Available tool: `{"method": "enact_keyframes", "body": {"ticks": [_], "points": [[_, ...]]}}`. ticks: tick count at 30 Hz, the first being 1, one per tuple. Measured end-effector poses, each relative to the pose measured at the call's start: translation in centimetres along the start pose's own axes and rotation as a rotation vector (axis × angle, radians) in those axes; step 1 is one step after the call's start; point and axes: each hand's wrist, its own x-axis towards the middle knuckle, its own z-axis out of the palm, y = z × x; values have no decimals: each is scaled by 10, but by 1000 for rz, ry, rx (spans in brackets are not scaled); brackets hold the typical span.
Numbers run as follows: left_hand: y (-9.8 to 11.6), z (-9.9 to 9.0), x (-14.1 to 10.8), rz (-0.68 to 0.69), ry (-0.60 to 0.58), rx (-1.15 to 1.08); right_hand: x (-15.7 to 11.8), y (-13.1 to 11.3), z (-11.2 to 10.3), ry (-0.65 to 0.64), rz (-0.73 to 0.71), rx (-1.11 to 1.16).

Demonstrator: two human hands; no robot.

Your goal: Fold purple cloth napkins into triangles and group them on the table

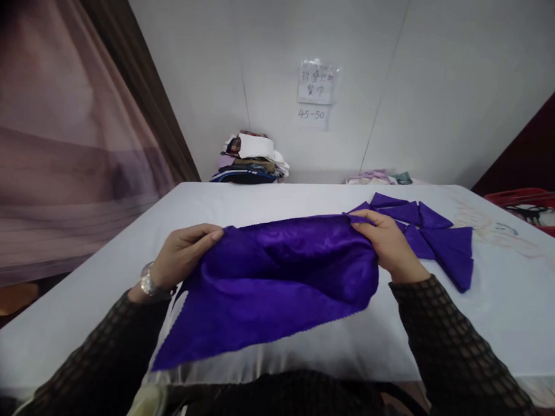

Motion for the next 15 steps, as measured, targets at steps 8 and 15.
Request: {"method": "enact_keyframes", "body": {"ticks": [8, 15], "points": [[-32, 19, 18, -38, 14, 119, 12, 22, 10, -126, 166, 109], [-14, 8, 48, 138, 344, 571, 48, 36, 8, 107, 3, 168]]}}
